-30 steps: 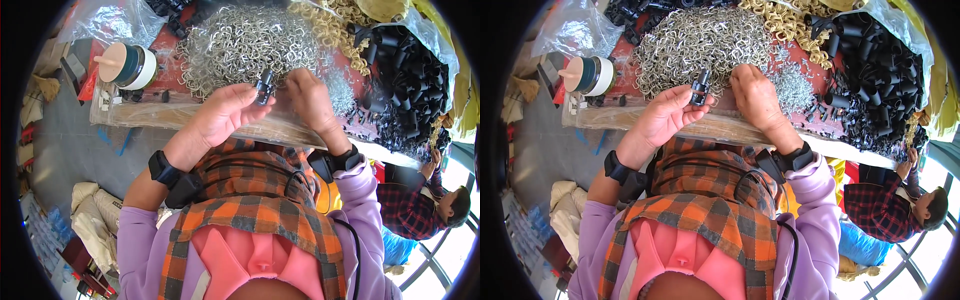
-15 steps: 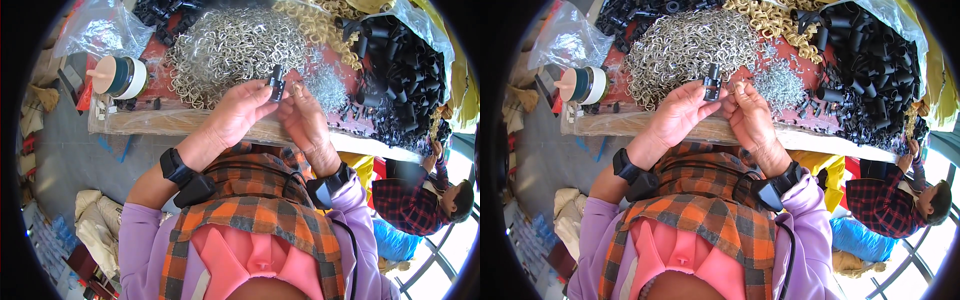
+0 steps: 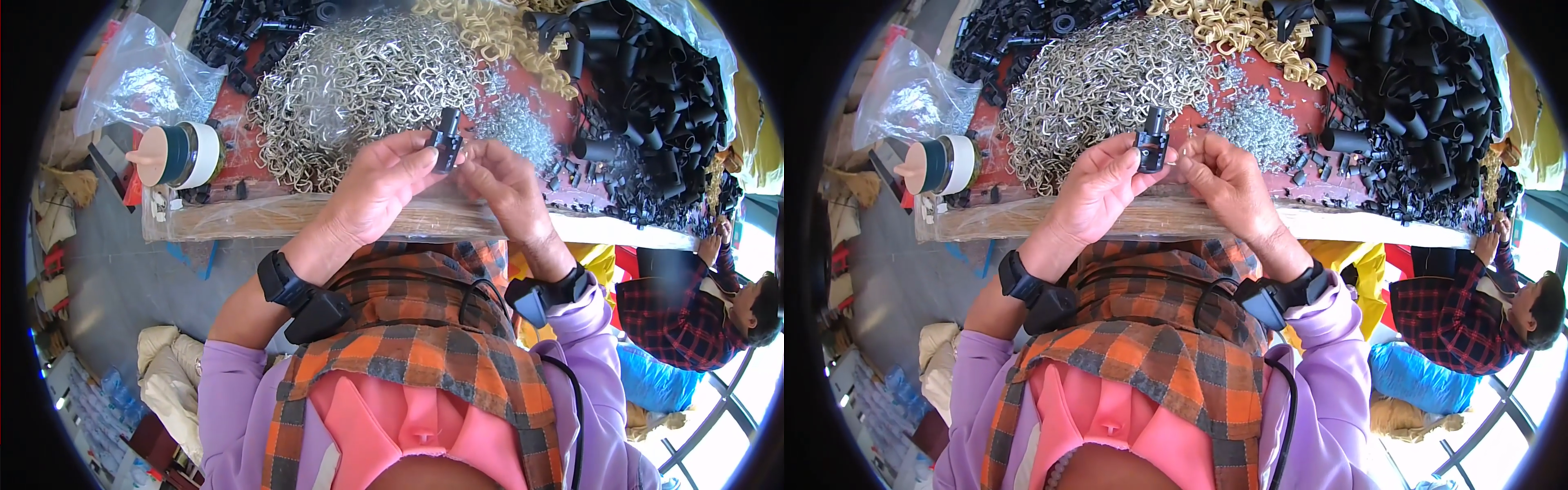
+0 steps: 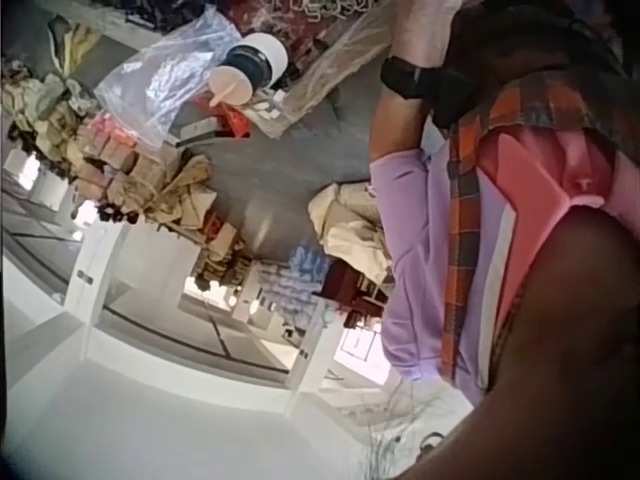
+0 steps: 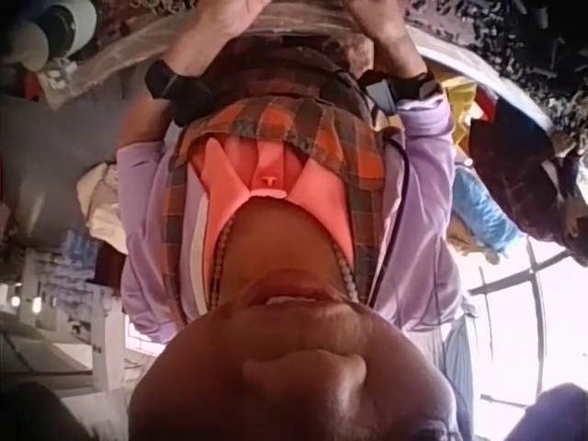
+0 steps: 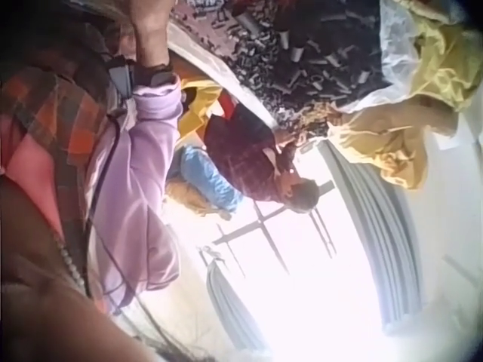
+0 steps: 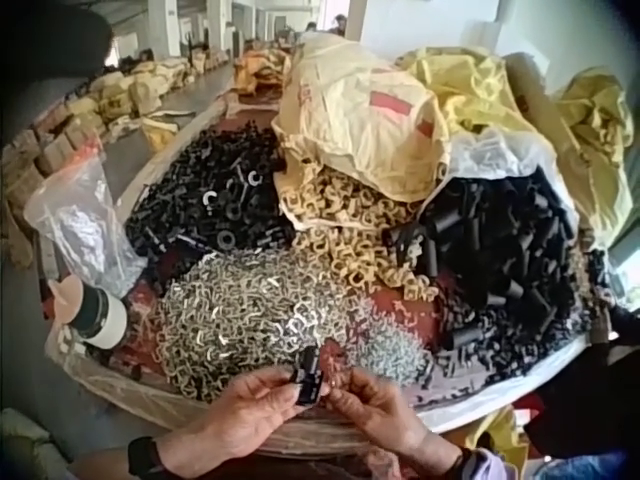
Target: The person assembles components by hand, picking up a black plastic part and a metal clip from the table. They fit the metal clip onto the plastic part, then pick up a small metal pin and insert it into the assembly before setting the unit aside.
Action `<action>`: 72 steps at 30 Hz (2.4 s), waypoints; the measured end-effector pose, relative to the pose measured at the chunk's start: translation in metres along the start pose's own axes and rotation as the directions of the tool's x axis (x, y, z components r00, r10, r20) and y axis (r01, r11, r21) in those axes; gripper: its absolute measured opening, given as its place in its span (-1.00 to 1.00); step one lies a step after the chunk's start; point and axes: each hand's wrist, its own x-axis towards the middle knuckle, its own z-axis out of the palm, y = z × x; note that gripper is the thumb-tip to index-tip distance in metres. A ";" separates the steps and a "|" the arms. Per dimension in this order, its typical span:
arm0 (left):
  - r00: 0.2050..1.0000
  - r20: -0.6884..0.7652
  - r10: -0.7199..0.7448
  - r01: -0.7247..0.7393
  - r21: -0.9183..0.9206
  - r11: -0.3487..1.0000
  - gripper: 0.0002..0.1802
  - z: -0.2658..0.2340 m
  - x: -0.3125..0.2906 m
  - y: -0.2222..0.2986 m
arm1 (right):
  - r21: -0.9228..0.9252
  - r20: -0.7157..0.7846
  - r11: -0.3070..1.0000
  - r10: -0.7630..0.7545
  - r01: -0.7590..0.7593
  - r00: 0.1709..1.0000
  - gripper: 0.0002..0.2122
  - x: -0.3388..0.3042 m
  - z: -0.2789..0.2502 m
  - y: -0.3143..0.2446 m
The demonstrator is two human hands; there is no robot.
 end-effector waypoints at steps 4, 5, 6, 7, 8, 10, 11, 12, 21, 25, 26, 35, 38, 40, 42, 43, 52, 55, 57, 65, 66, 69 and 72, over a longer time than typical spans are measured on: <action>0.998 0.063 -0.021 0.023 -0.033 0.999 -0.72 -0.002 -0.001 0.000 | -0.148 0.044 0.989 0.016 -0.009 0.999 -0.89 0.000 -0.008 -0.006; 0.998 0.051 -0.040 0.043 -0.047 0.998 -0.72 -0.003 -0.002 -0.001 | -0.176 0.059 0.984 0.033 -0.022 0.998 -0.88 0.000 -0.009 -0.007; 0.997 0.040 -0.060 0.062 -0.061 0.996 -0.72 -0.005 -0.002 -0.002 | -0.178 0.057 0.984 0.029 -0.018 0.998 -0.88 0.000 -0.011 -0.007; 0.996 0.029 -0.079 0.081 -0.075 0.994 -0.72 -0.005 -0.003 -0.003 | -0.213 0.070 0.977 0.012 0.003 0.997 -0.88 -0.002 -0.012 -0.006; 0.997 0.031 -0.076 0.078 -0.074 0.994 -0.72 -0.006 -0.004 -0.004 | -0.246 0.084 0.969 -0.004 0.024 0.996 -0.88 -0.003 -0.012 -0.004; 0.995 0.019 -0.096 0.098 -0.092 0.991 -0.72 -0.007 -0.005 -0.005 | -0.282 0.099 0.958 -0.021 0.048 0.995 -0.88 -0.004 -0.012 -0.003; 0.994 0.014 -0.106 0.107 -0.101 0.989 -0.72 -0.007 -0.005 -0.005 | -0.264 0.100 0.963 -0.037 0.063 0.994 -0.88 -0.003 -0.012 -0.003; 0.995 0.016 -0.103 0.104 -0.101 0.989 -0.72 -0.007 -0.005 -0.005 | -0.245 0.101 0.966 -0.054 0.077 0.993 -0.88 -0.003 -0.011 -0.003; 0.979 -0.072 -0.191 0.183 -0.106 0.977 -0.72 -0.005 -0.011 0.000 | -0.057 -0.046 0.974 -0.220 0.217 0.974 -0.92 -0.012 -0.001 -0.004; 0.968 -0.061 -0.242 0.232 -0.136 0.963 -0.72 0.002 -0.013 0.003 | -0.301 -0.005 0.857 -0.440 0.418 0.898 -0.93 -0.013 0.007 -0.009; 0.963 -0.054 -0.264 0.254 -0.138 0.957 -0.72 0.003 -0.013 0.005 | -0.300 -0.007 0.859 -0.436 0.414 0.900 -0.93 -0.014 0.008 -0.010; 0.945 -0.065 -0.319 0.316 -0.063 0.947 -0.70 0.006 -0.013 0.000 | -0.661 0.151 0.479 -0.670 0.578 0.727 -0.89 -0.021 0.006 -0.017; 0.944 -0.087 -0.319 0.319 -0.011 0.948 -0.70 0.010 -0.010 -0.001 | -0.712 0.154 0.421 -0.687 0.562 0.710 -0.87 -0.025 0.003 -0.017; 0.943 -0.101 -0.318 0.321 0.016 0.947 -0.70 0.012 -0.009 -0.001 | -0.733 0.142 0.404 -0.696 0.547 0.704 -0.86 -0.027 0.003 -0.017; 0.944 -0.117 -0.309 0.316 0.050 0.947 -0.70 0.014 -0.009 -0.003 | -0.743 0.133 0.398 -0.700 0.538 0.702 -0.86 -0.029 0.003 -0.018; 0.943 -0.125 -0.308 0.317 0.064 0.946 -0.70 0.015 -0.010 -0.004 | -0.758 0.155 0.374 -0.693 0.534 0.704 -0.86 -0.031 0.002 -0.019; 0.947 -0.115 -0.301 0.313 0.109 0.943 -0.72 0.026 -0.007 -0.004 | -0.824 0.152 0.293 -0.711 0.485 0.687 -0.86 -0.042 0.005 -0.018; 0.944 -0.119 -0.307 0.317 0.079 0.945 -0.72 0.023 -0.007 -0.005 | -0.826 0.113 0.320 -0.713 0.465 0.692 -0.86 -0.043 0.006 -0.018; 0.943 -0.103 -0.316 0.323 0.055 0.945 -0.72 0.020 -0.006 -0.004 | -0.825 0.094 0.337 -0.709 0.453 0.699 -0.86 -0.042 0.006 -0.018; 0.937 -0.050 -0.345 0.348 0.084 0.934 -0.71 0.019 -0.005 0.001 | -0.729 0.106 0.510 -0.577 0.458 0.810 -0.86 -0.038 0.003 -0.022; 0.933 -0.077 -0.353 0.360 0.122 0.925 -0.70 0.019 -0.006 0.001 | -0.734 0.106 0.500 -0.583 0.459 0.805 -0.86 -0.035 0.002 -0.023; 0.932 -0.070 -0.355 0.362 0.180 0.915 -0.68 0.016 -0.007 0.003 | -0.177 -0.095 0.983 -0.060 0.042 0.994 -0.84 -0.029 -0.002 -0.023; 0.937 -0.020 -0.349 0.345 0.211 0.914 -0.67 0.012 -0.007 0.008 | -0.165 0.040 0.980 -0.106 0.111 0.994 -0.85 -0.024 -0.009 -0.023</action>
